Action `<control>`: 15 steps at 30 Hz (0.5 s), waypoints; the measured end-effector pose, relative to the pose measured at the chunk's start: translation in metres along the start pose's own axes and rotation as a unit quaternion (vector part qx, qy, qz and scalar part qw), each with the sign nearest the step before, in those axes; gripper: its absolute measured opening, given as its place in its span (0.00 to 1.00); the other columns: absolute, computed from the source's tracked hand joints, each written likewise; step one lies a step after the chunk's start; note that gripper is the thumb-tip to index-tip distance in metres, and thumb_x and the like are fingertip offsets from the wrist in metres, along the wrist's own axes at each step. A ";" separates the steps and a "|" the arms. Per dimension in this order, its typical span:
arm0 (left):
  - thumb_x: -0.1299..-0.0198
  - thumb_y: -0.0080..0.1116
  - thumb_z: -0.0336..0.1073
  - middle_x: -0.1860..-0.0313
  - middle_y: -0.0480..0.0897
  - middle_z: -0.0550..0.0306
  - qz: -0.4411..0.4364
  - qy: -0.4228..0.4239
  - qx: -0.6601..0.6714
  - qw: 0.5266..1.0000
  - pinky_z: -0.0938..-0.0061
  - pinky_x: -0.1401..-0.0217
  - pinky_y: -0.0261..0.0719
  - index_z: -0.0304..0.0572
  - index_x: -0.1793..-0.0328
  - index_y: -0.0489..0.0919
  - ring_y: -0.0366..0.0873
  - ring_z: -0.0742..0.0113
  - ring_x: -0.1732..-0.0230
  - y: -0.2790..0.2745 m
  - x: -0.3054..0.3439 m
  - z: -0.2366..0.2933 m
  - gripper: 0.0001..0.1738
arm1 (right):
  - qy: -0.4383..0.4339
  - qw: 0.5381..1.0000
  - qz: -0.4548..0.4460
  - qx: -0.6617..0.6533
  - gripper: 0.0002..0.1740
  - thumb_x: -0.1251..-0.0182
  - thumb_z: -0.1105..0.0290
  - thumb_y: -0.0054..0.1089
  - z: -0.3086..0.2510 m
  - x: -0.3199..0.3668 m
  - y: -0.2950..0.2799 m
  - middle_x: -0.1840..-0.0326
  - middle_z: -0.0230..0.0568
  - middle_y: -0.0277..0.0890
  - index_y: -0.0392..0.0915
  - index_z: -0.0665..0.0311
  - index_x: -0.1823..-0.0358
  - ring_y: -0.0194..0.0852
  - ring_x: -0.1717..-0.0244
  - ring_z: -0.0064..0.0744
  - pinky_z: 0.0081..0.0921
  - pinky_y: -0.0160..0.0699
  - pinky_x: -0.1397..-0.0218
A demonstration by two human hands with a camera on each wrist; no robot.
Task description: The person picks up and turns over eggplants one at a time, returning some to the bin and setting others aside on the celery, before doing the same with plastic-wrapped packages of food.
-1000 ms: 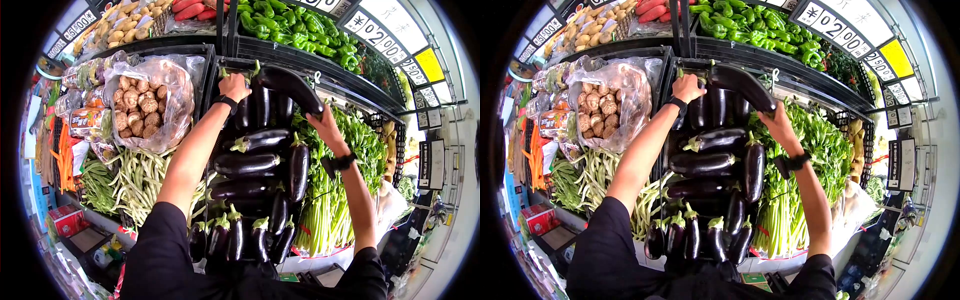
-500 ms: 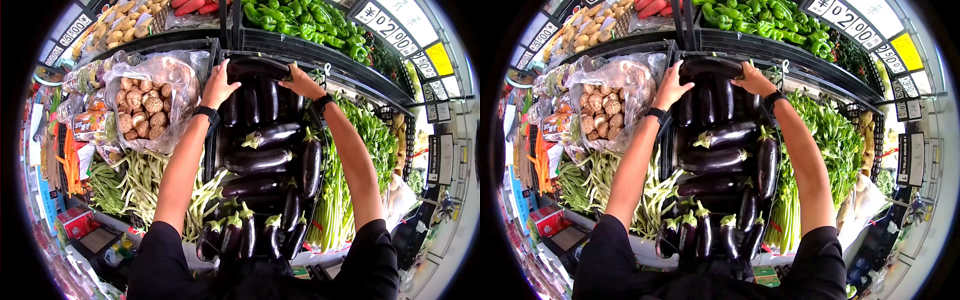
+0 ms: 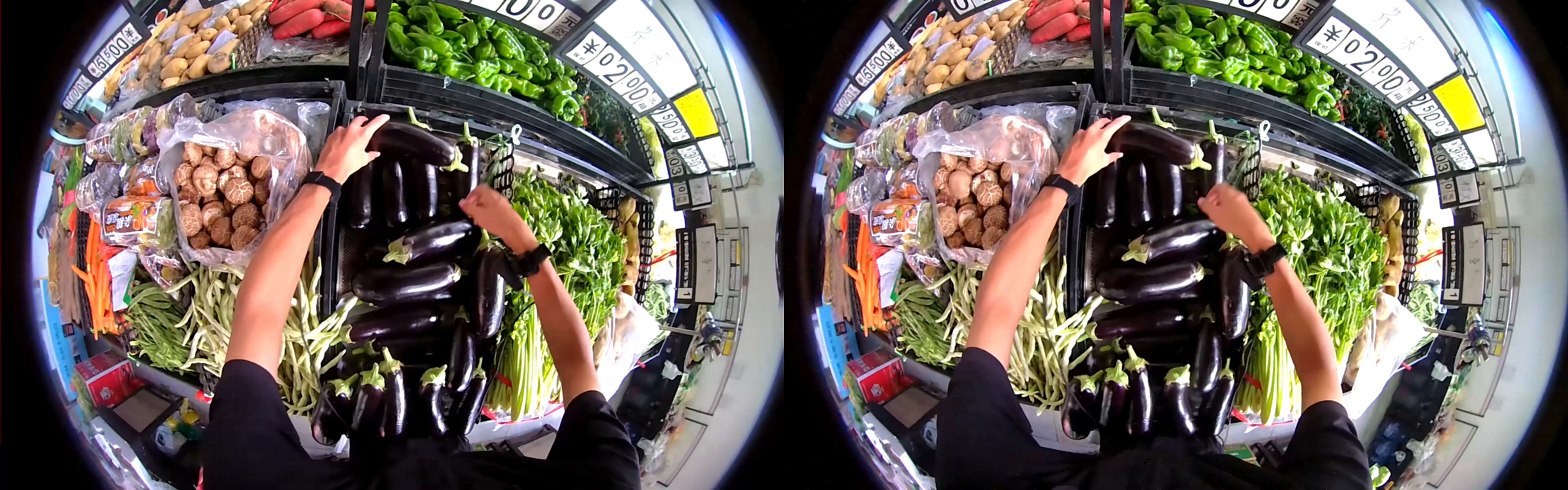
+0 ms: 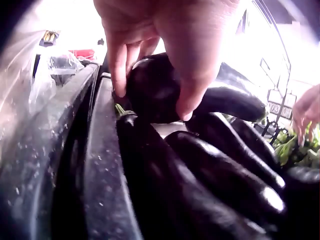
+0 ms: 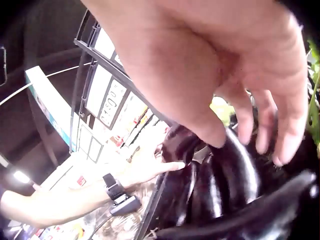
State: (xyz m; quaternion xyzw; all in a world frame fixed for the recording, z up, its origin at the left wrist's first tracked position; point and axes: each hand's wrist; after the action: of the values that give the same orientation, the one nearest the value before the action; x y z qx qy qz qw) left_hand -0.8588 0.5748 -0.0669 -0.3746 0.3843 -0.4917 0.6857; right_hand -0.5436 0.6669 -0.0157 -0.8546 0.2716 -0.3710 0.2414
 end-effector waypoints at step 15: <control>0.54 0.80 0.47 0.47 0.86 0.47 0.110 -0.106 0.329 0.932 0.68 0.39 0.78 0.37 0.31 0.72 0.84 0.59 0.45 -0.074 0.028 0.022 0.45 | 0.053 0.980 0.069 0.177 0.48 0.42 0.39 0.67 -0.017 -0.120 0.062 0.45 0.65 0.79 0.62 0.77 0.39 0.82 0.46 0.59 0.45 0.83 0.44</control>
State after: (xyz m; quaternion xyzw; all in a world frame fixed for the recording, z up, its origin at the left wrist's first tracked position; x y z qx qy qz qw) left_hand -0.8615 0.5332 0.0040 -0.1333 0.1652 -0.4696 0.8570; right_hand -0.6439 0.6951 -0.1039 -0.7572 0.2722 -0.4401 0.3987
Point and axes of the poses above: each hand's wrist, its own x-axis away from the middle knuckle, its own y-axis out of the palm, z = x × y
